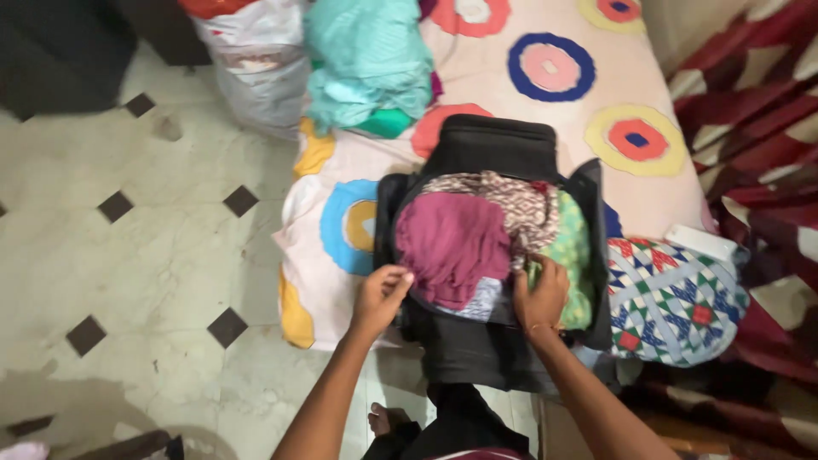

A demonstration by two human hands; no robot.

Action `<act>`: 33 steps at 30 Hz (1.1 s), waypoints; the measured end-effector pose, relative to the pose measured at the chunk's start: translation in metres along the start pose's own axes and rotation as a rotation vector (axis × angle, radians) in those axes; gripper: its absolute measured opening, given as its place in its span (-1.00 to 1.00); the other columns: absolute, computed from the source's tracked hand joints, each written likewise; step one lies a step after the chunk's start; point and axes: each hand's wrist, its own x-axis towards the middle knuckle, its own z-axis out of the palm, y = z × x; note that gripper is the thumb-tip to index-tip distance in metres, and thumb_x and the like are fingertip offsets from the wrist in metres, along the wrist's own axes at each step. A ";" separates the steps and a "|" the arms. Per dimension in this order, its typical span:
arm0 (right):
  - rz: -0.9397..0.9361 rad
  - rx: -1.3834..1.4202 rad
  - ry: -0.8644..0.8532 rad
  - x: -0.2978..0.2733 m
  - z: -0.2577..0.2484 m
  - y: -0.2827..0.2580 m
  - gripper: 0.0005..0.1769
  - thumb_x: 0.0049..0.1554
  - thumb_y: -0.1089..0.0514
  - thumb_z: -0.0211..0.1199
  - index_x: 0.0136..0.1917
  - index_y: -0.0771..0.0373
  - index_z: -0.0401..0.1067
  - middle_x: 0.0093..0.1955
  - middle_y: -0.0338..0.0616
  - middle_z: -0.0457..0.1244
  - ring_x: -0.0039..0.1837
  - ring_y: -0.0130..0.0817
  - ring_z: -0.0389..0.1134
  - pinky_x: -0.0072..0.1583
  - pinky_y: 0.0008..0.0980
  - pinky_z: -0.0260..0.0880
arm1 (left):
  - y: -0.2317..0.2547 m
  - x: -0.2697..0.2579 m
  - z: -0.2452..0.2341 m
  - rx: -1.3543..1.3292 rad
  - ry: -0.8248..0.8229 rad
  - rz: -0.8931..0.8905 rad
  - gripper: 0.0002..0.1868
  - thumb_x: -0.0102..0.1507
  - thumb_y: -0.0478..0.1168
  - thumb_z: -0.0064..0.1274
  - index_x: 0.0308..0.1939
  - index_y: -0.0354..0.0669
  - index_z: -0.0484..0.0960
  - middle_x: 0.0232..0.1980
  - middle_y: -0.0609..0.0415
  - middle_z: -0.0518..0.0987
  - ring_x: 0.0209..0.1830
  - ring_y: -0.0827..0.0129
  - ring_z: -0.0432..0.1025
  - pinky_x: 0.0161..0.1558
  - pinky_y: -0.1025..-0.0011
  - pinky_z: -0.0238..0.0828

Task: Picking up clothes from a laundry basket and packing them into a suitcase on a bed.

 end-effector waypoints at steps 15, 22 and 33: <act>-0.426 0.481 -0.896 -0.175 0.092 -0.272 -0.88 0.12 0.24 0.34 -0.05 0.28 0.60 -0.19 -0.23 0.42 -0.18 -0.57 0.38 -0.14 -0.49 0.38 | -0.009 -0.222 -0.245 0.007 0.894 -0.028 -0.66 0.28 -0.17 0.21 -0.51 -0.26 0.50 -0.57 0.31 0.35 -0.54 0.65 0.16 -0.48 0.52 0.13; -0.543 0.556 -1.406 -0.259 0.176 -0.346 -0.88 0.17 0.28 0.24 -0.04 0.30 0.56 -0.17 -0.29 0.41 -0.14 -0.57 0.40 -0.11 -0.50 0.40 | -0.036 -0.315 -0.310 -0.092 1.271 -0.117 -0.65 0.28 -0.18 0.22 -0.52 -0.24 0.48 -0.56 0.36 0.31 -0.55 0.66 0.12 -0.50 0.54 0.06; -0.783 0.427 -1.839 -0.398 0.261 -0.474 -0.86 0.17 0.26 0.27 0.00 0.32 0.56 -0.19 -0.22 0.38 -0.13 -0.51 0.37 -0.10 -0.45 0.37 | -0.098 -0.430 -0.366 -0.235 1.749 0.000 -0.72 0.30 -0.24 0.17 -0.49 -0.20 0.51 -0.52 0.37 0.35 -0.53 0.71 0.14 -0.48 0.57 0.06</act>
